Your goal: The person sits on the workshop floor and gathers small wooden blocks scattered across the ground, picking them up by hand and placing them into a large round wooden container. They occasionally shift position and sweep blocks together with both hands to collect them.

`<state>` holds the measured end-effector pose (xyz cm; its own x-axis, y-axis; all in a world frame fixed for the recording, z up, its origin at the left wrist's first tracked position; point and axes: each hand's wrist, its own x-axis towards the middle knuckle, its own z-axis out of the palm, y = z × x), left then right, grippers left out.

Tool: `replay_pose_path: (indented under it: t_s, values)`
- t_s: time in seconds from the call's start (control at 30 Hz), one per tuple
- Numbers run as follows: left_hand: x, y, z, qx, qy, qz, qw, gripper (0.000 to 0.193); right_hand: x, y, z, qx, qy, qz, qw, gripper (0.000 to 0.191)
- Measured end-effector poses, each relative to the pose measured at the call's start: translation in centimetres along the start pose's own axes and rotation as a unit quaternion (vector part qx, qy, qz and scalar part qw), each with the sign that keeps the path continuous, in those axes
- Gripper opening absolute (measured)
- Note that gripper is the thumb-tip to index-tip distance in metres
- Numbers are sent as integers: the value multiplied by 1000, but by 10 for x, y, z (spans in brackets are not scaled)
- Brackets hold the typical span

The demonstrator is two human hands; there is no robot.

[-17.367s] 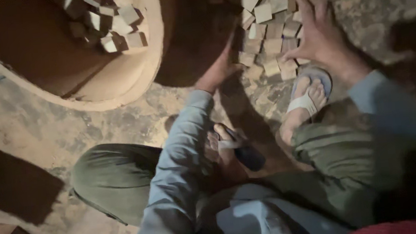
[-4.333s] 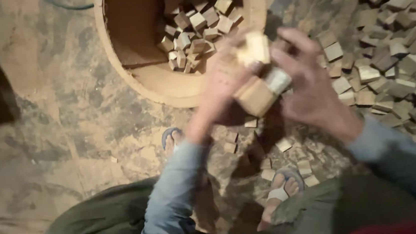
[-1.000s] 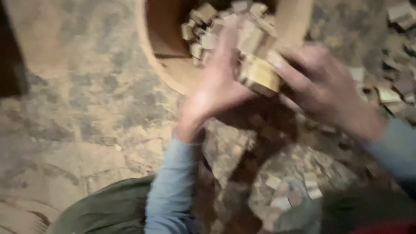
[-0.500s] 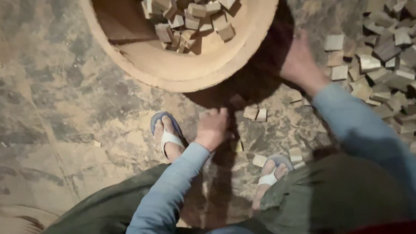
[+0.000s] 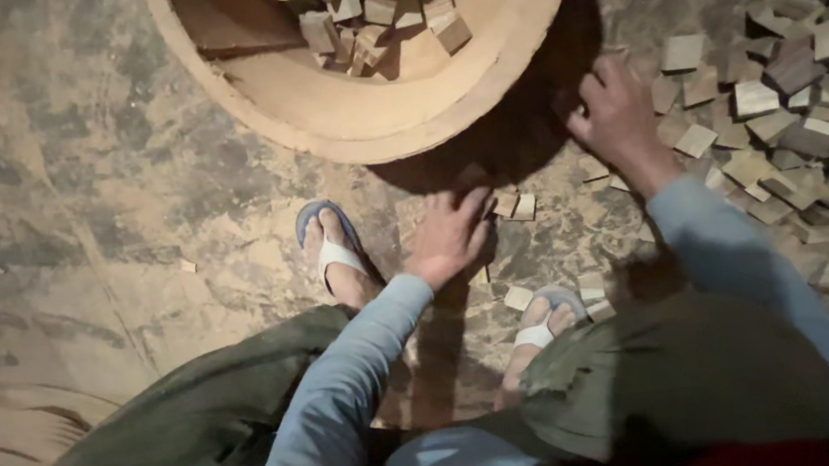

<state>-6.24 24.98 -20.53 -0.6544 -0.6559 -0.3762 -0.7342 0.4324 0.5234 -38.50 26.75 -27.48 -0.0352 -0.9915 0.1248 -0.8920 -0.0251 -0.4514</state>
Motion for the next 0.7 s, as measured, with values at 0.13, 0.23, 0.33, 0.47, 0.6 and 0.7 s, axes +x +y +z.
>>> replay_pose_path:
  t_s: [0.13,0.23,0.33,0.47,0.6,0.7]
  values:
    - [22,13,-12,79,-26,98,992,79,-35,-40,-16,4,-58,34,998,30]
    - [40,19,-7,82,-109,89,987,78,-59,-61,-38,-99,-146,32,984,67]
    - [54,24,2,49,-77,136,987,72,-73,-69,-58,-130,-255,23,958,72]
    - [72,37,13,81,-133,167,974,48,-67,-64,-69,-180,-230,-7,956,69]
    - [83,49,18,61,-153,213,963,42,-46,-54,-72,-155,-192,-16,969,55]
    - [86,52,18,40,-153,239,958,48,-34,-47,-78,-157,-194,-29,968,40]
